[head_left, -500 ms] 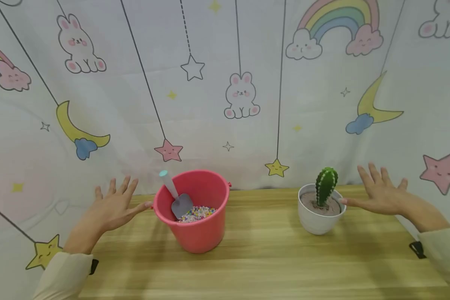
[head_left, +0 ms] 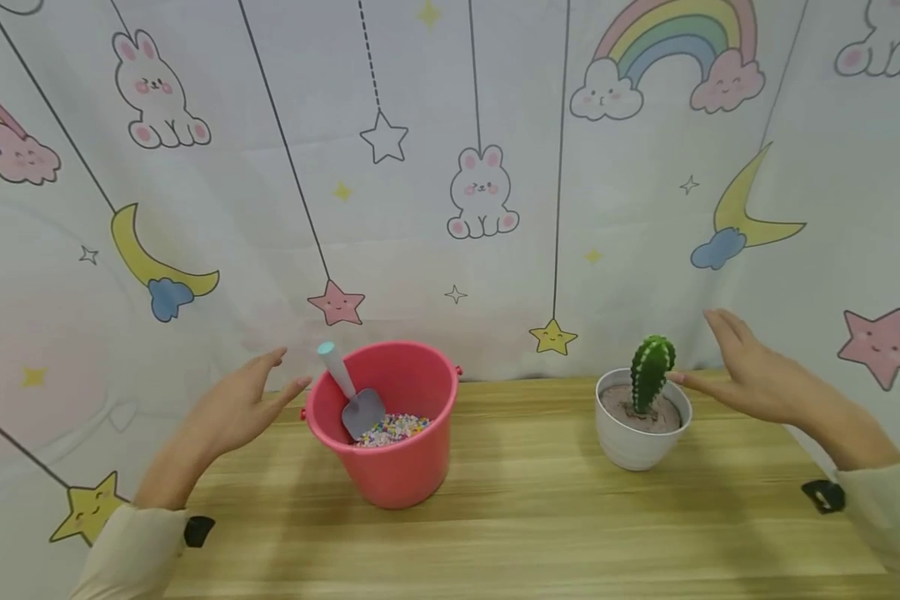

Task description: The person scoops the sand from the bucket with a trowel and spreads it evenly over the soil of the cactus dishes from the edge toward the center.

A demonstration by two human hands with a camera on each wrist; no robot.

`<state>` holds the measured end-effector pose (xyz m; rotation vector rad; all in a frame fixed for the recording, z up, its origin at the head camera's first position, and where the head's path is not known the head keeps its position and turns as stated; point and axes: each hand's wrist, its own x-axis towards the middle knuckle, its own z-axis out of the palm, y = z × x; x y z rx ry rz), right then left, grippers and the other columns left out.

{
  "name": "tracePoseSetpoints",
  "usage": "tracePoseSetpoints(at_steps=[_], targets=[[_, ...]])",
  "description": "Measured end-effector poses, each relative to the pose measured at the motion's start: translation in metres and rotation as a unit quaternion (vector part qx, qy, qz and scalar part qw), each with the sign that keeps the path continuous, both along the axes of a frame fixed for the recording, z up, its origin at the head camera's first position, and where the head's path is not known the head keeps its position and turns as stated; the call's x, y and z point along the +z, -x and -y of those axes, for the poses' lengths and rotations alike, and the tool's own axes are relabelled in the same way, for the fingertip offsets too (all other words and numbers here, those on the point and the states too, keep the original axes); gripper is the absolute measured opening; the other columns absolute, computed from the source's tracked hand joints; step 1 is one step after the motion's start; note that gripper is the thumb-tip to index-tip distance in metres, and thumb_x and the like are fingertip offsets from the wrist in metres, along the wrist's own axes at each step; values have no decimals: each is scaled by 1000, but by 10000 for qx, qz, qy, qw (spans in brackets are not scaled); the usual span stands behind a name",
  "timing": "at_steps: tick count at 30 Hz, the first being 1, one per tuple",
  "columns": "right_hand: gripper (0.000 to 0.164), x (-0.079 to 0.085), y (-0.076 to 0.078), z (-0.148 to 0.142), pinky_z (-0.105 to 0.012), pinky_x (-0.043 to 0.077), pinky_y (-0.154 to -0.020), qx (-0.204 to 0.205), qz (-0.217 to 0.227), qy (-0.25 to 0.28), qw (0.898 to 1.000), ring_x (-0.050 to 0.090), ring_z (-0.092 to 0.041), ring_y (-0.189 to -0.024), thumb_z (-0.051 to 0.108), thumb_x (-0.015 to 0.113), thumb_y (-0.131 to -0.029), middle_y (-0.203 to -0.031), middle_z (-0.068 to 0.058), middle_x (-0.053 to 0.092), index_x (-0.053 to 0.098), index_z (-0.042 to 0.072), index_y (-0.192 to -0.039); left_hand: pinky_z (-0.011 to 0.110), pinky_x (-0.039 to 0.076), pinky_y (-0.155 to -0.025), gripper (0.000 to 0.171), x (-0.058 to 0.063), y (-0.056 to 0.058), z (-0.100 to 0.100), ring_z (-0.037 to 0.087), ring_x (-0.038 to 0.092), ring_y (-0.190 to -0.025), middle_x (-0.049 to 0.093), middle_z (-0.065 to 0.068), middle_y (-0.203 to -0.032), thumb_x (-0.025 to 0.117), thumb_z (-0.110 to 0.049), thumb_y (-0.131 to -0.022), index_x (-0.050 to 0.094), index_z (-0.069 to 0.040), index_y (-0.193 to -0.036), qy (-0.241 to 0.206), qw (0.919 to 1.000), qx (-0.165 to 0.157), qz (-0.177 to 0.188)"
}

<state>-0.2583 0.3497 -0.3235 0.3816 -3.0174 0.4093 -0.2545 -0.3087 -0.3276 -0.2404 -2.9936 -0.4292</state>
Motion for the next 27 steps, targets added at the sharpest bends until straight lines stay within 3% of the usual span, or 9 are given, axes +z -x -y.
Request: tracePoseSetpoints(at_steps=[4,9,13,16,18,21,24,27], targets=[[112,11,-6,16,-81,31,-116,68,-344,156,9993,28,-65,-147,62,63,-100,-167,-40,17,4,-8,-165,68,59,-99,85,5,-3,-9,54,57,-130,56,33,-146,46,-65,-105,41,3,-156,-570,9982,61,-176],[105,23,-12,35,-76,32,-120,208,-598,261,9977,32,-57,-151,61,64,-99,-166,-36,28,17,-7,-164,50,68,-82,61,7,-8,-17,42,70,-108,72,23,-118,60,-51,-105,61,-1,-140,-1090,9908,11,-796],[97,27,-16,49,-75,40,-115,354,-753,289,9961,42,-55,-146,57,65,-100,-163,-33,37,24,-5,-163,29,64,-67,38,8,-9,-23,34,69,-96,72,16,-99,69,-35,-103,72,-3,-124,-1370,9835,40,-1184],[89,28,-18,59,-71,50,-107,518,-1018,372,9928,54,-51,-138,50,66,-102,-157,-29,49,29,-3,-162,21,57,-64,31,9,-9,-26,31,66,-96,71,14,-96,70,-30,-102,74,-4,-118,-1534,9797,127,-1285],[81,28,-19,66,-66,57,-98,680,-1270,466,9885,64,-46,-129,44,68,-102,-149,-27,58,34,-1,-160,25,61,-69,31,10,-8,-27,32,66,-100,72,16,-102,69,-30,-103,73,-4,-119,-1652,9781,177,-1253],[72,28,-19,76,-58,64,-88,931,-1542,575,9820,73,-39,-116,36,70,-102,-139,-23,67,42,0,-156,41,67,-86,34,13,-7,-29,37,67,-109,73,20,-116,66,-31,-105,71,-4,-126,-1846,9764,273,-1091],[64,28,-17,85,-55,65,-87,1164,-1595,688,9779,76,-35,-111,31,71,-102,-134,-22,71,47,-1,-152,56,64,-99,43,15,-5,-30,41,66,-119,70,23,-129,64,-36,-106,67,-4,-135,-2105,9736,438,-772],[64,27,-13,95,-56,64,-90,1270,-1510,716,9777,75,-35,-114,31,71,-102,-134,-21,71,48,-1,-152,58,60,-105,60,17,-2,-31,45,62,-130,64,25,-142,64,-48,-103,60,-4,-145,-2385,9685,587,-408]])
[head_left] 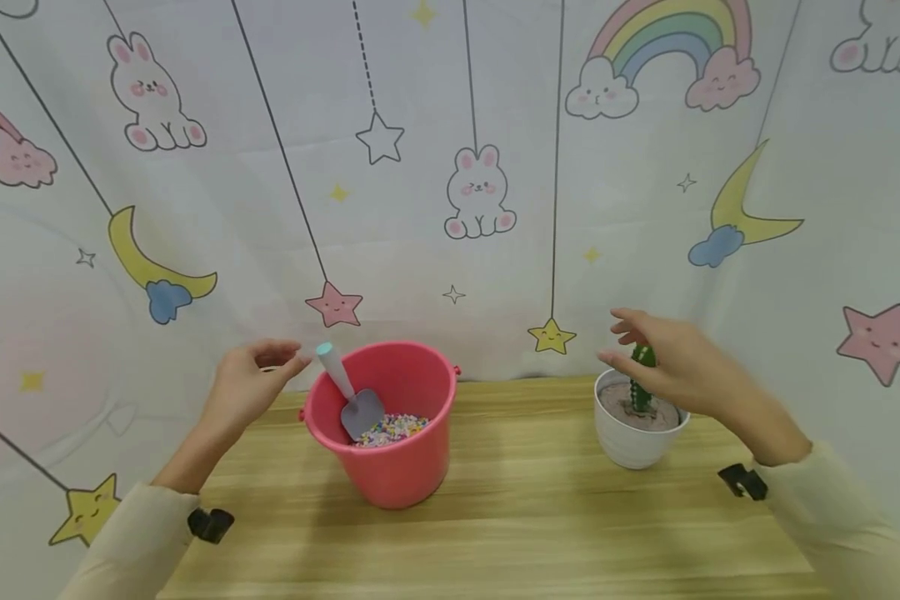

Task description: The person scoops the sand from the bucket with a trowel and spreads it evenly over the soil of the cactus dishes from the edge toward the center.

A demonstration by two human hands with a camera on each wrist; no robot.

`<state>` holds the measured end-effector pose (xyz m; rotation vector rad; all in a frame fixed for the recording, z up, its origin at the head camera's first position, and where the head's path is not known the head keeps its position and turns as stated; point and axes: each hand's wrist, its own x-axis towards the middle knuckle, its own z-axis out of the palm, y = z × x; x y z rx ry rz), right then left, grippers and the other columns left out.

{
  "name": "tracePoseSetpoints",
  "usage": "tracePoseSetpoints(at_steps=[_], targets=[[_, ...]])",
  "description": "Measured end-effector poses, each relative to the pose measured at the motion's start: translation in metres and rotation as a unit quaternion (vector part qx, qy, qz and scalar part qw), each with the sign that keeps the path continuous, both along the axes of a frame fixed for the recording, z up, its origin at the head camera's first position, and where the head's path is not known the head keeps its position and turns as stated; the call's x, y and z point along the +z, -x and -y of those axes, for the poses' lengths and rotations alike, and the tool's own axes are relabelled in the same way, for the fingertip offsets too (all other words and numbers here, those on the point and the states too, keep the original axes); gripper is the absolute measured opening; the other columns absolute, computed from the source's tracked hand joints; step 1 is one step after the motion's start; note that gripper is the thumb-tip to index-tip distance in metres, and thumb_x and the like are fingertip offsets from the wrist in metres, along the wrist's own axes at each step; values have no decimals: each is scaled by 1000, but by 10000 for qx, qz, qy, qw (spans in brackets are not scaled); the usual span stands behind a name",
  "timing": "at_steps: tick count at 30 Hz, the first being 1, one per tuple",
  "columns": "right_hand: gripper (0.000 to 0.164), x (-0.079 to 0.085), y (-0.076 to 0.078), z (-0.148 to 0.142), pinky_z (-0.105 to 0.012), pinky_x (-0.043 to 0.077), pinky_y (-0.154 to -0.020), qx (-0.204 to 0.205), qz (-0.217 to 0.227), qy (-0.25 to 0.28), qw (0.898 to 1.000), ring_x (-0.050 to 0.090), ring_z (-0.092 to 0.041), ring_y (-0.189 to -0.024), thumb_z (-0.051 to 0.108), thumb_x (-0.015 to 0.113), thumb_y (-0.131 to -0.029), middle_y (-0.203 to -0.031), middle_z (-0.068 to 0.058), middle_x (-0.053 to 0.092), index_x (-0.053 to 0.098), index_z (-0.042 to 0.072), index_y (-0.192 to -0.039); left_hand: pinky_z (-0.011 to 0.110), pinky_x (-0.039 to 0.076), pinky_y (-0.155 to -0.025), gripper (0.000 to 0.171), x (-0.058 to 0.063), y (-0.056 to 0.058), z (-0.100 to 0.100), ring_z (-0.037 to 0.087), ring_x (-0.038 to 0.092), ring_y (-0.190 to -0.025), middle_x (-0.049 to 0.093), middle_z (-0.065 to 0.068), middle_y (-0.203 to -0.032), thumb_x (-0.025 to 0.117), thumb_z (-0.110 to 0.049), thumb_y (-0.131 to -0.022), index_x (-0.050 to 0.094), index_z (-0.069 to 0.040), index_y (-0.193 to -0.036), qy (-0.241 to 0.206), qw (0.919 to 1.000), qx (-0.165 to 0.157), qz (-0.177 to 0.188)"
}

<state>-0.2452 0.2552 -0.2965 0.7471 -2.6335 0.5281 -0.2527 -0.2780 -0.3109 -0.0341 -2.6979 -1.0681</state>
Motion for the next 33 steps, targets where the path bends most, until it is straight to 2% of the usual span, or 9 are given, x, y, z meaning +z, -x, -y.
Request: tracePoseSetpoints(at_steps=[2,5,8,11,14,17,21,27,33], targets=[[66,-1,3,7,-56,63,-92,45,73,-28,10000,72,-37,-119,34,70,-102,-137,-21,70,47,-2,-153,59,58,-108,74,0,2,0,47,58,-135,59,25,-149,65,-57,-100,54,-4,-150,-154,9997,15,204],[70,-2,6,18,-59,58,-104,81,236,-120,9996,64,-41,-132,43,68,-102,-146,-22,64,48,-2,-153,61,54,-111,87,0,6,-1,48,53,-142,52,26,-156,65,-64,-97,47,-4,-157,-295,9988,-13,398],[75,-4,11,28,-63,48,-117,172,477,-112,9987,52,-44,-144,49,67,-102,-156,-23,54,47,-2,-154,63,53,-113,93,-1,10,-2,49,48,-146,47,26,-160,65,-68,-95,41,-5,-160,-333,9982,-50,494],[84,-7,17,37,-64,39,-125,250,751,-93,9968,41,-43,-153,54,66,-101,-164,-22,43,39,-1,-159,62,51,-114,96,-2,14,-2,49,45,-149,44,25,-163,65,-67,-95,37,-5,-162,-382,9977,-153,541],[97,-10,22,48,-63,33,-129,273,1041,-103,9941,31,-42,-159,63,63,-99,-172,-21,29,27,1,-164,61,51,-114,97,-4,18,-3,48,46,-149,44,24,-163,66,-67,-95,36,-4,-162,-444,9972,-257,553],[107,-13,26,60,-62,28,-132,297,1294,-107,9911,25,-40,-162,70,61,-96,-175,-19,21,18,3,-167,59,52,-114,93,-8,21,-4,46,51,-146,50,23,-159,66,-67,-95,42,-4,-159,-457,9972,-303,509],[111,-15,29,78,-61,24,-133,413,1510,-175,9875,19,-38,-164,74,58,-96,-177,-17,13,13,4,-168,58,55,-112,86,-14,24,-6,44,56,-141,56,22,-153,66,-65,-96,49,-4,-155,-383,9977,-310,465],[113,-18,36,100,-57,20,-135,542,1644,-339,9843,13,-34,-166,77,56,-94,-178,-14,9,11,6,-169,56,59,-106,78,-20,27,-6,45,58,-139,57,23,-153,67,-57,-98,51,-4,-153,-298,9982,-292,440],[115,-22,41,121,-53,21,-136,647,1775,-554,9804,11,-31,-167,83,51,-92,-178,-11,10,12,8,-169,53,57,-109,76,-24,31,-8,44,60,-138,59,24,-150,69,-50,-99,50,-1,-153,-319,9984,-316,346]])
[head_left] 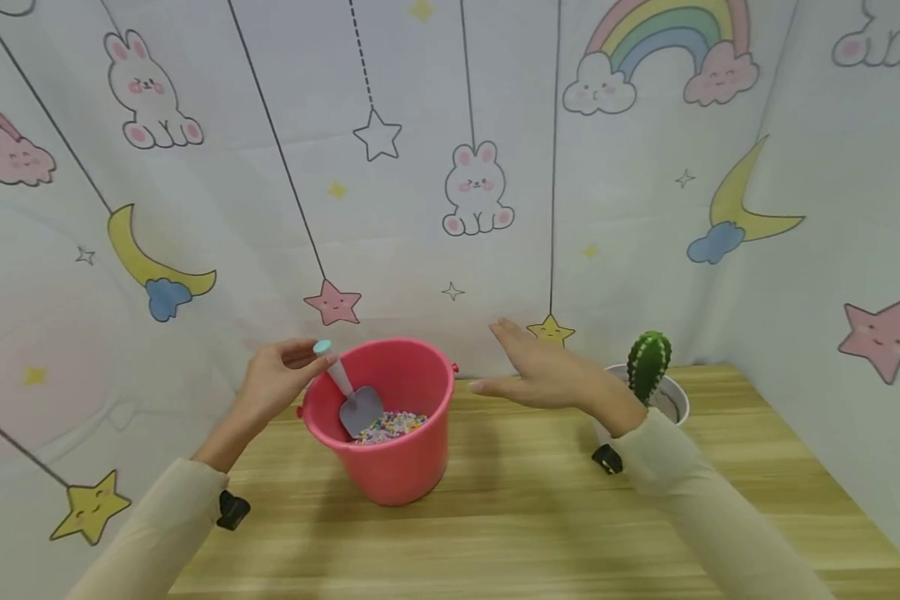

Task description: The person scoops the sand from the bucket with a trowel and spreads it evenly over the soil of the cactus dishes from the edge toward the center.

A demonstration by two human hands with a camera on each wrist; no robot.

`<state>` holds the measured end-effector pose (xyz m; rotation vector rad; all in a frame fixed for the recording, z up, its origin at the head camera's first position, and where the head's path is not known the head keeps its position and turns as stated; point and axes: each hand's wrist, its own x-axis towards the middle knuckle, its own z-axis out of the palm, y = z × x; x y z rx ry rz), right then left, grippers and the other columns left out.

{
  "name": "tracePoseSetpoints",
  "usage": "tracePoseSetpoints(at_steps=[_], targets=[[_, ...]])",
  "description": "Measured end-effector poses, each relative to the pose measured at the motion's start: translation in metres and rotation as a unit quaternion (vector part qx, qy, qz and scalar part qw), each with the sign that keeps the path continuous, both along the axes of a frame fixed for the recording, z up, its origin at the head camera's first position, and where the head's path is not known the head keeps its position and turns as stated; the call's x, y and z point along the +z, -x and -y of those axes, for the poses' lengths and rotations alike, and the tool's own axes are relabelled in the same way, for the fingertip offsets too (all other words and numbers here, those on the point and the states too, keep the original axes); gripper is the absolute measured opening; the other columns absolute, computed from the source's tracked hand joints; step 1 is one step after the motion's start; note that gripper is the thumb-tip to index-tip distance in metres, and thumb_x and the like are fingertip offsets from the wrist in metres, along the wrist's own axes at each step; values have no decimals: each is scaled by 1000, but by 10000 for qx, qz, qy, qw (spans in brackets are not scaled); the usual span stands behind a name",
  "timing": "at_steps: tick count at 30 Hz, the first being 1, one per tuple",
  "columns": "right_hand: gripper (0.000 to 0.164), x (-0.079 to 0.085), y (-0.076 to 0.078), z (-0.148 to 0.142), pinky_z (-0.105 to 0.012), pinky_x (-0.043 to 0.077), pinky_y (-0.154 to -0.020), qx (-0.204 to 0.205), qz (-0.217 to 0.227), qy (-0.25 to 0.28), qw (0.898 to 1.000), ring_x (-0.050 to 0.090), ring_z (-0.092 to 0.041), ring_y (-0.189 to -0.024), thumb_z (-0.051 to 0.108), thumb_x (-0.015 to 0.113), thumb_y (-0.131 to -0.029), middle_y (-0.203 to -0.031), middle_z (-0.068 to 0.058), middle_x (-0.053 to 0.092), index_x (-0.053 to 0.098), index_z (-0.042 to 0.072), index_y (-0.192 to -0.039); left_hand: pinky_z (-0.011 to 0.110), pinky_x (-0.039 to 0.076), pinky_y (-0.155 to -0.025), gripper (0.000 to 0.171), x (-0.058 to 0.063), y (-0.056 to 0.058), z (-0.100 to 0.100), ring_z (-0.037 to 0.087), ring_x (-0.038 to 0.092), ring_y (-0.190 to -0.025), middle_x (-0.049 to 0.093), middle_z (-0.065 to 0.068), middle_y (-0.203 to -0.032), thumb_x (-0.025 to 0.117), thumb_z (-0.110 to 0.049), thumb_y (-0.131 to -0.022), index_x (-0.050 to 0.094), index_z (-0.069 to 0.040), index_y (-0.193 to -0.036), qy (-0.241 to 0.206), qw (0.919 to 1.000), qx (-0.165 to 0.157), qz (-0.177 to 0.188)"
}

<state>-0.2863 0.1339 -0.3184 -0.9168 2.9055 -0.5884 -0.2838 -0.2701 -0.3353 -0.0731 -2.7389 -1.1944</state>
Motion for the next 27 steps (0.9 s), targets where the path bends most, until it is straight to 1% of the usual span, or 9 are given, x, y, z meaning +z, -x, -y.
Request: tracePoseSetpoints(at_steps=[5,10,13,15,19,22,23,25,27], targets=[[117,-6,5,16,-51,19,-137,136,108,-198,9997,9,-31,-167,85,49,-91,-178,-13,9,12,6,-169,52,57,-108,75,-2,4,-2,44,62,-135,61,26,-147,70,-49,-100,51,0,-153,-58,10000,17,-15],[119,-14,11,30,-49,20,-137,251,39,-323,9992,9,-33,-167,88,46,-91,-177,-17,10,15,2,-167,54,58,-107,70,-3,6,-4,45,65,-132,65,26,-142,69,-50,-100,54,-2,-150,-65,9999,89,-112],[121,-17,13,40,-49,22,-137,245,123,-339,9991,9,-34,-167,88,49,-89,-177,-18,11,16,1,-167,55,58,-107,70,-3,6,-5,45,65,-131,65,26,-141,68,-51,-100,55,-2,-149,-97,9997,154,-150],[121,-19,12,47,-51,23,-136,217,270,-325,9989,8,-35,-167,87,52,-88,-177,-17,10,16,3,-168,56,59,-106,71,-4,7,-4,45,65,-130,66,26,-141,68,-54,-100,56,-3,-148,-100,9996,195,-153],[117,-26,12,58,-54,27,-135,284,433,-167,9985,12,-35,-166,83,57,-89,-177,-17,15,19,5,-168,54,61,-104,74,-6,8,-5,45,66,-129,66,26,-140,67,-58,-98,57,-3,-148,-113,9996,217,-159],[110,-32,14,64,-54,34,-132,503,317,-18,9982,27,-33,-160,80,59,-90,-170,-14,31,26,7,-166,50,64,-100,74,-7,8,-5,43,69,-125,68,25,-138,68,-59,-98,59,-4,-146,-139,9995,233,-149],[110,-34,15,66,-54,35,-131,559,271,5,9981,30,-32,-158,80,59,-90,-167,-14,34,26,7,-165,49,65,-99,73,-8,9,-6,43,70,-123,68,25,-137,68,-58,-97,60,-3,-145,-153,9995,234,-136],[110,-36,15,69,-54,35,-131,609,230,10,9979,30,-32,-158,81,58,-89,-166,-13,35,25,9,-166,46,66,-95,74,-8,9,-7,43,71,-121,68,25,-136,69,-59,-97,60,-3,-145,-167,9995,236,-99],[117,-38,14,72,-53,32,-133,556,252,-83,9981,24,-34,-162,85,56,-88,-172,-15,28,19,7,-167,43,68,-92,75,-8,9,-7,43,72,-119,68,26,-136,69,-59,-97,59,-3,-146,-168,9995,257,-76]])
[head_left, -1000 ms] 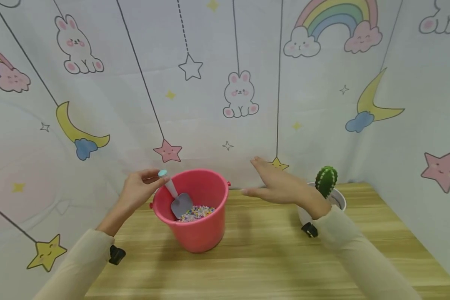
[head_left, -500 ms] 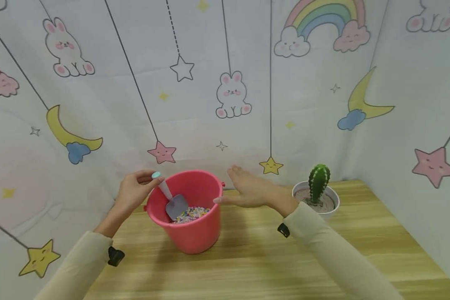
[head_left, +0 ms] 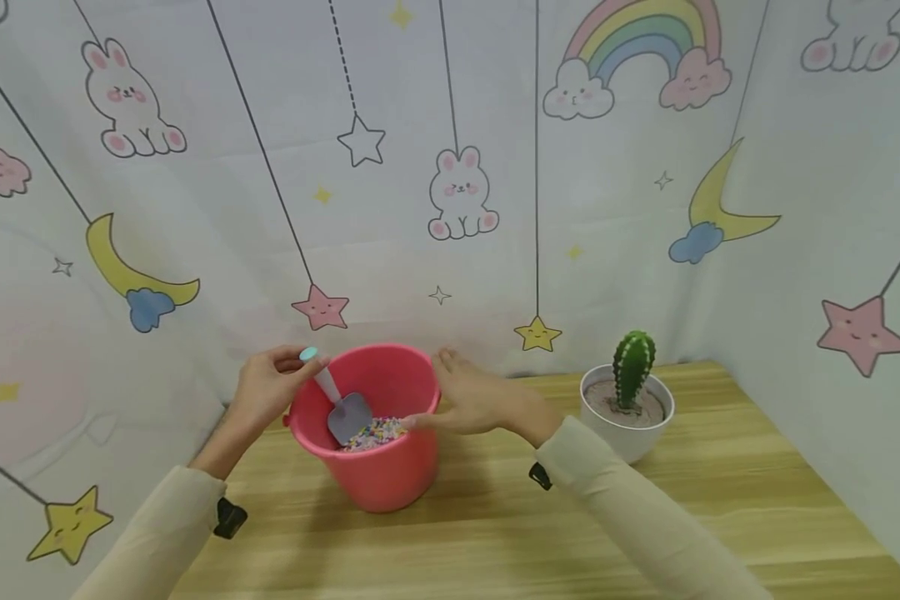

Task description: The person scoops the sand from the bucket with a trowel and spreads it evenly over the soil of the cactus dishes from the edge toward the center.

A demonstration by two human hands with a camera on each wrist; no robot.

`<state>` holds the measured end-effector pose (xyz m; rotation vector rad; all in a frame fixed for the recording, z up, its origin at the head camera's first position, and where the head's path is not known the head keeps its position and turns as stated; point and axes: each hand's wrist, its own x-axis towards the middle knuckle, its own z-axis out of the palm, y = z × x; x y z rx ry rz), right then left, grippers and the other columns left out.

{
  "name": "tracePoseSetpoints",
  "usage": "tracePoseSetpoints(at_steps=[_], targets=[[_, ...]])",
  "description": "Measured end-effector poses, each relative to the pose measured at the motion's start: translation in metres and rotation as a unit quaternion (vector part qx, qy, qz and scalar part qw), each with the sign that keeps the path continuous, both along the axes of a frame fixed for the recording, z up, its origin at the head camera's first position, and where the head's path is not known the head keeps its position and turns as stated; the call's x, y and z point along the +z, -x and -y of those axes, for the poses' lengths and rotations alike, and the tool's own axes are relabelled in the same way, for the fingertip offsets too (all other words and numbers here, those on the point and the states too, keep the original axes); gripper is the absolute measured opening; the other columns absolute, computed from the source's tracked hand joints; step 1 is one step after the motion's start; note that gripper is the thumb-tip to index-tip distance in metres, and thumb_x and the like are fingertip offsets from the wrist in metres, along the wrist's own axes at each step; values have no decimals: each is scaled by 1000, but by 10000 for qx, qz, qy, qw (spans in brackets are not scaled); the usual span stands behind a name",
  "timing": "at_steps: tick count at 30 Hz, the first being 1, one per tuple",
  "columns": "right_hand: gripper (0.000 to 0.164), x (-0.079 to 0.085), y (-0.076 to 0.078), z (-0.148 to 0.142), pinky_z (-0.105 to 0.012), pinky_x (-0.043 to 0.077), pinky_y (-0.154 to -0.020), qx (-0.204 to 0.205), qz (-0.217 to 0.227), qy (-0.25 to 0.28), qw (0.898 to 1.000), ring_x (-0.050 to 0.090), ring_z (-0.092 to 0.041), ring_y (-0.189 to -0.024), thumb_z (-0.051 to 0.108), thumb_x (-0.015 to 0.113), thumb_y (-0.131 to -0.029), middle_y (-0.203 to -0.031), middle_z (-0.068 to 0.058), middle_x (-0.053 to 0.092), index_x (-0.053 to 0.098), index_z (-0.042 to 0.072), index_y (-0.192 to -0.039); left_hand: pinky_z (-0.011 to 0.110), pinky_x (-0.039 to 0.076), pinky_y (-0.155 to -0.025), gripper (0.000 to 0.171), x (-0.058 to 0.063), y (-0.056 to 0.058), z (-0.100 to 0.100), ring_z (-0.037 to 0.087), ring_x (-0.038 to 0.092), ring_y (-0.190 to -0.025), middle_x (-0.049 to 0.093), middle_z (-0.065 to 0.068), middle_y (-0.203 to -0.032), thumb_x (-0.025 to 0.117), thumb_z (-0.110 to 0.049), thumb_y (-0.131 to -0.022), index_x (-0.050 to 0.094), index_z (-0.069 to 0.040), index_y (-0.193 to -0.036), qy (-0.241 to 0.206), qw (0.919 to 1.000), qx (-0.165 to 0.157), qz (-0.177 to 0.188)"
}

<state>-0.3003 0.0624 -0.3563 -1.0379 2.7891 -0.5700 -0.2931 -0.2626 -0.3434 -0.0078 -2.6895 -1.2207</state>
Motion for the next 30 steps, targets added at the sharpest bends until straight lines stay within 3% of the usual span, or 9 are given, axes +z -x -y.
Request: tracePoseSetpoints(at_steps=[3,6,14,27,30], targets=[[128,-2,-2,4,-50,21,-136,-159,49,-248,9996,6,-35,-167,91,51,-84,-178,-15,8,7,6,-169,39,69,-86,74,-1,1,-1,42,73,-117,68,26,-136,70,-57,-97,58,-3,-147,-21,10000,11,18],[133,-5,-4,7,-47,18,-137,-258,-36,-471,9986,2,-34,-167,96,45,-82,-178,-15,1,2,5,-169,33,69,-78,73,-2,3,-1,39,77,-110,69,27,-135,71,-54,-97,58,-2,-147,-82,10000,-11,25],[135,-5,-8,10,-44,15,-138,-323,-89,-563,9979,2,-36,-167,97,42,-82,-178,-19,2,1,1,-168,24,67,-67,64,-6,5,-2,28,82,-89,73,27,-126,72,-44,-100,60,0,-145,-116,9999,-58,-52],[131,-5,-8,11,-46,21,-137,-324,78,-426,9985,6,-35,-167,91,50,-85,-178,-19,5,2,1,-168,21,65,-67,57,-2,5,-4,33,81,-94,74,27,-124,70,-41,-101,64,-1,-142,209,9996,-98,-173],[131,-5,-7,11,-45,21,-137,-304,20,-434,9986,8,-35,-167,91,50,-85,-178,-18,6,3,1,-168,27,68,-76,58,1,4,-4,34,80,-100,75,25,-123,69,-43,-102,64,0,-141,269,9992,-95,-288]])
